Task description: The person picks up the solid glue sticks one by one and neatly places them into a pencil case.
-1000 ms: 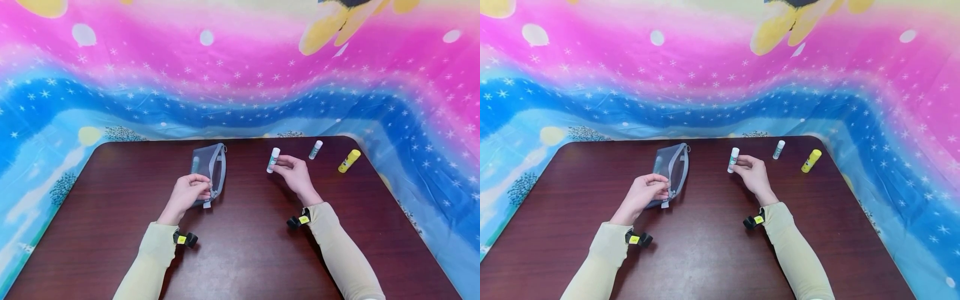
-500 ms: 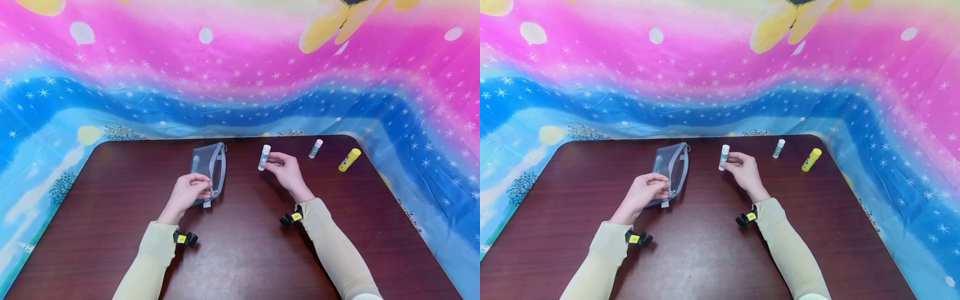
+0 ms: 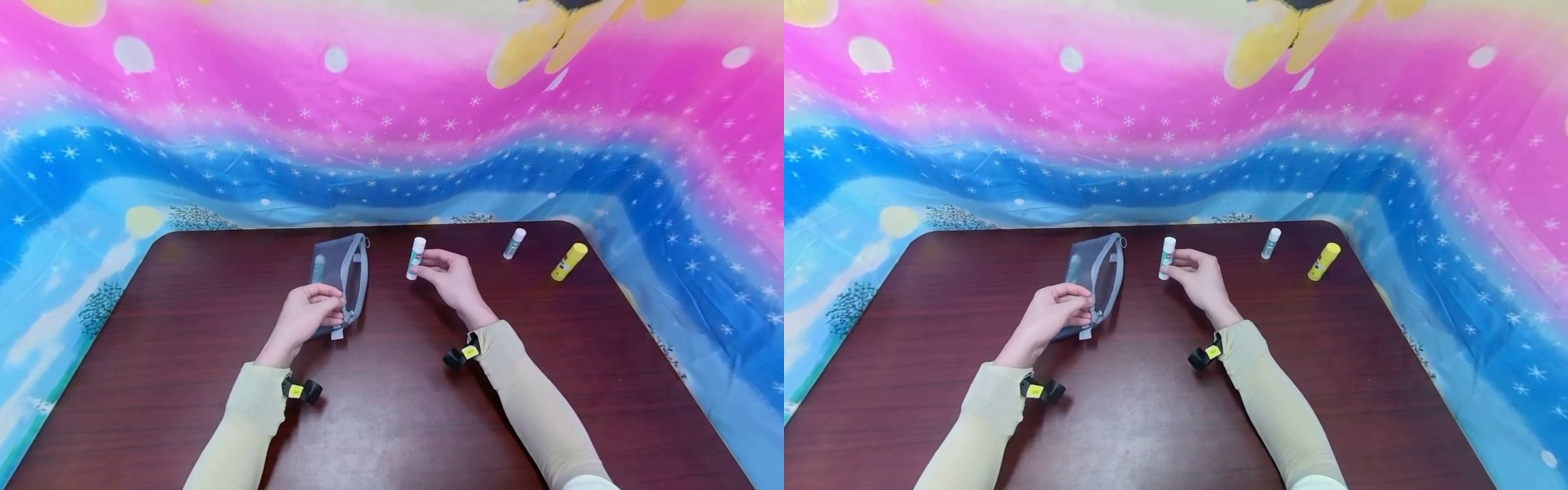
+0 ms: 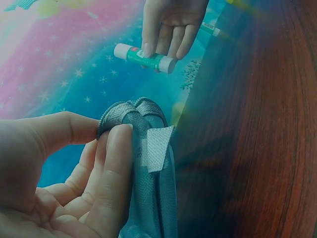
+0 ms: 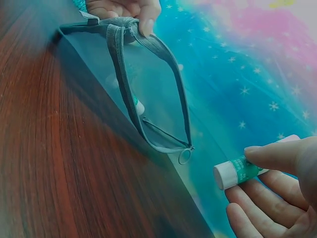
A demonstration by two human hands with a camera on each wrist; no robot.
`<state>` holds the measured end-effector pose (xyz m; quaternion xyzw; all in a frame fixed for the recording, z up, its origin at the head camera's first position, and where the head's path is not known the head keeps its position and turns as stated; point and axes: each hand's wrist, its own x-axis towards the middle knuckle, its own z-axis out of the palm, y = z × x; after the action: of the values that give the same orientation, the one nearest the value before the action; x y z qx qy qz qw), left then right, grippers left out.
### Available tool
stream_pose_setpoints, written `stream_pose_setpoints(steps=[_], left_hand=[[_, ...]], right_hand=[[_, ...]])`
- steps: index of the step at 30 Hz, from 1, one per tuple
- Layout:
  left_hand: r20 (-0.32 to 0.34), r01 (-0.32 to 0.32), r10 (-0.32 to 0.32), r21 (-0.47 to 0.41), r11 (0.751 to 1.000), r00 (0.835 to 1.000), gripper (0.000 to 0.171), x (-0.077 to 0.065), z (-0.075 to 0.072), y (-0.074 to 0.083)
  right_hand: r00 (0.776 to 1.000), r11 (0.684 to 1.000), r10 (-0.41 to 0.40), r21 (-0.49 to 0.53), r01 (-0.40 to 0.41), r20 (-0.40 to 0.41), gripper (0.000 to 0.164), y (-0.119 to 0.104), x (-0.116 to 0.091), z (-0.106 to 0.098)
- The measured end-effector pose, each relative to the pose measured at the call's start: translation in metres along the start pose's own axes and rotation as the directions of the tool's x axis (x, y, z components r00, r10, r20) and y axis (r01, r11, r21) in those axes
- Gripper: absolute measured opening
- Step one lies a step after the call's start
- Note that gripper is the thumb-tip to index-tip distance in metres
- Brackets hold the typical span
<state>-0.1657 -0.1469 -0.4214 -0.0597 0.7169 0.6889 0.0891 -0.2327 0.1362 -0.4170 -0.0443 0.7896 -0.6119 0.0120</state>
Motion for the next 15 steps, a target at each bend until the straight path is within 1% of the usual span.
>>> stream_pose_setpoints(steps=[15], left_hand=[[0.001, -0.007, 0.007, -0.008, 1.000, 1.000, 0.018, -0.002, 0.001, 0.002]], right_hand=[[1.000, 1.000, -0.001, 0.025, 0.001, -0.001, 0.039, 0.000, 0.005, 0.015]])
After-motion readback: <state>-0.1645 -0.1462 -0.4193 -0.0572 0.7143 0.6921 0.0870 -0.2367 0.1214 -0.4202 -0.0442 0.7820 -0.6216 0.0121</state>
